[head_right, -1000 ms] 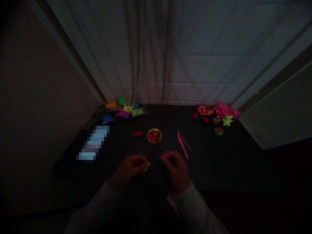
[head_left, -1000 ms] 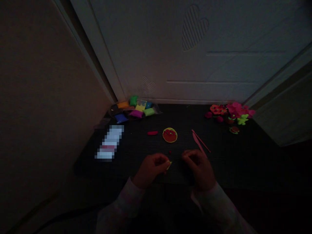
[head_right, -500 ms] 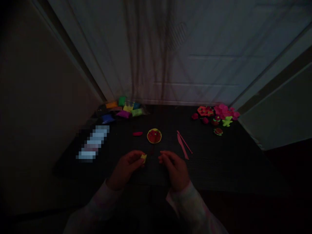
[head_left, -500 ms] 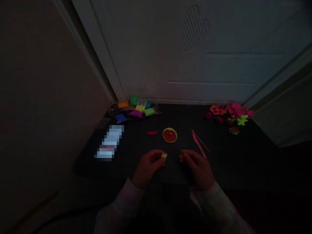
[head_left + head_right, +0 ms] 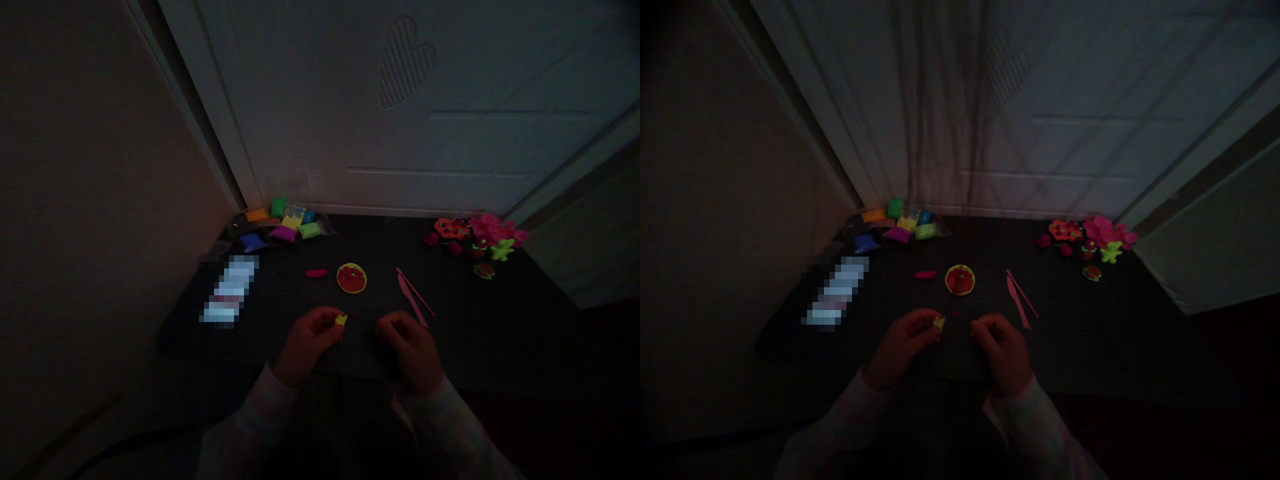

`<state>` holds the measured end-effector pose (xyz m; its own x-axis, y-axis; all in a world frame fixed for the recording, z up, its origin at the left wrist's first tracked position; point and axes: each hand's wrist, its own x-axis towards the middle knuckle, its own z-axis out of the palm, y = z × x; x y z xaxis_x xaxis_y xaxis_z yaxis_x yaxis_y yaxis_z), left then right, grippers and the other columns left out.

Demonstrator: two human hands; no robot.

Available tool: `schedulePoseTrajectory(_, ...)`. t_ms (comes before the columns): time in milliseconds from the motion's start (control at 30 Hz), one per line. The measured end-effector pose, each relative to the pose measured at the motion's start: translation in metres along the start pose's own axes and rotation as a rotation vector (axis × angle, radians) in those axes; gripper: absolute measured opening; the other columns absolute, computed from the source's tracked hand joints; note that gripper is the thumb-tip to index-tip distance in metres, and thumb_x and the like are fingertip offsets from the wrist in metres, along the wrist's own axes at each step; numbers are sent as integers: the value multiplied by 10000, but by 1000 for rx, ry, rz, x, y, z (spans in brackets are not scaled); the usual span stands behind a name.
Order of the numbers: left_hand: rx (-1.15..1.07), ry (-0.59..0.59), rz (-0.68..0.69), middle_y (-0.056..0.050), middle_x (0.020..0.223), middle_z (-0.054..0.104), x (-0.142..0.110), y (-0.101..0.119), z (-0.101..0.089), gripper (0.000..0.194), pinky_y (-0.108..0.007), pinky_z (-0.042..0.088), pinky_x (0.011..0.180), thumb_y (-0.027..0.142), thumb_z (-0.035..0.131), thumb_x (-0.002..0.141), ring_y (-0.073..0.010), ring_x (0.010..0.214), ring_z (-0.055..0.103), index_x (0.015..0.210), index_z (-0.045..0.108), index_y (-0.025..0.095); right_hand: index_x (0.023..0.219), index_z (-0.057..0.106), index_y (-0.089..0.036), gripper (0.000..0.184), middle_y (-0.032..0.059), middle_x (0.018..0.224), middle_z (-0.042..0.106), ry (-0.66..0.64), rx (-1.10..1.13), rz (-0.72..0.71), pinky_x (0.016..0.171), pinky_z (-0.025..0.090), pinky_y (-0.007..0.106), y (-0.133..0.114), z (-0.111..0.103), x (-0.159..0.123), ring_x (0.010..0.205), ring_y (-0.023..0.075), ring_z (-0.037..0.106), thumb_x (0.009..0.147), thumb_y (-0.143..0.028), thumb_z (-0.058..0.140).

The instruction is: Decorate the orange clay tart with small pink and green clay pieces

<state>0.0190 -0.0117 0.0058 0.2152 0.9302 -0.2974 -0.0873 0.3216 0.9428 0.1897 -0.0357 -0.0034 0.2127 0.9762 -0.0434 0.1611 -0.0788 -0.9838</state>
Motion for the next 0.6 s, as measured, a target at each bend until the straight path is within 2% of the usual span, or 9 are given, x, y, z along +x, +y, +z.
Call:
schedulePoseTrajectory(67, -2, -5, 2, -10, 738, 632, 0, 0, 0, 251, -264, 454, 658, 230, 682, 594, -125, 662, 566, 828, 625, 158, 706, 622, -198, 208, 6, 630, 633, -7, 7, 17, 581, 437, 266, 1, 0, 0, 611, 146, 576, 660, -401, 624)
schedulePoseTrajectory(133, -8, -9, 5, -8, 738, 631, 0, -1, -1, 247, -261, 454, 658, 228, 679, 596, -122, 658, 564, 827, 623, 159, 822, 640, -207, 244, 29, 732, 676, -21, 18, 20, 671, 460, 302, 2, 1, 1, 711, 173, 614, 680, -402, 606)
schedulePoseTrajectory(267, -15, -13, 12, 3, 730, 625, 0, -2, -1, 233, -254, 452, 652, 222, 674, 599, -110, 638, 556, 816, 613, 161, 917, 608, -212, 288, 48, 848, 685, -27, 38, -3, 738, 464, 329, 3, 2, 3, 774, 167, 621, 746, -428, 523)
schedulePoseTrajectory(433, -13, -13, 11, 7, 723, 624, 0, -1, 0, 221, -250, 449, 653, 210, 671, 602, -105, 630, 553, 810, 614, 163, 861, 540, -206, 249, 35, 795, 677, -22, 47, -30, 680, 463, 299, 4, 5, 3, 702, 141, 606, 771, -433, 491)
schedulePoseTrajectory(600, -9, -8, 3, 0, 727, 631, -1, 0, 0, 235, -263, 447, 665, 217, 674, 604, -117, 646, 564, 827, 622, 165, 688, 538, -196, 278, -4, 616, 600, -29, 14, -56, 625, 413, 255, 2, 3, 2, 615, 114, 539, 795, -438, 455)
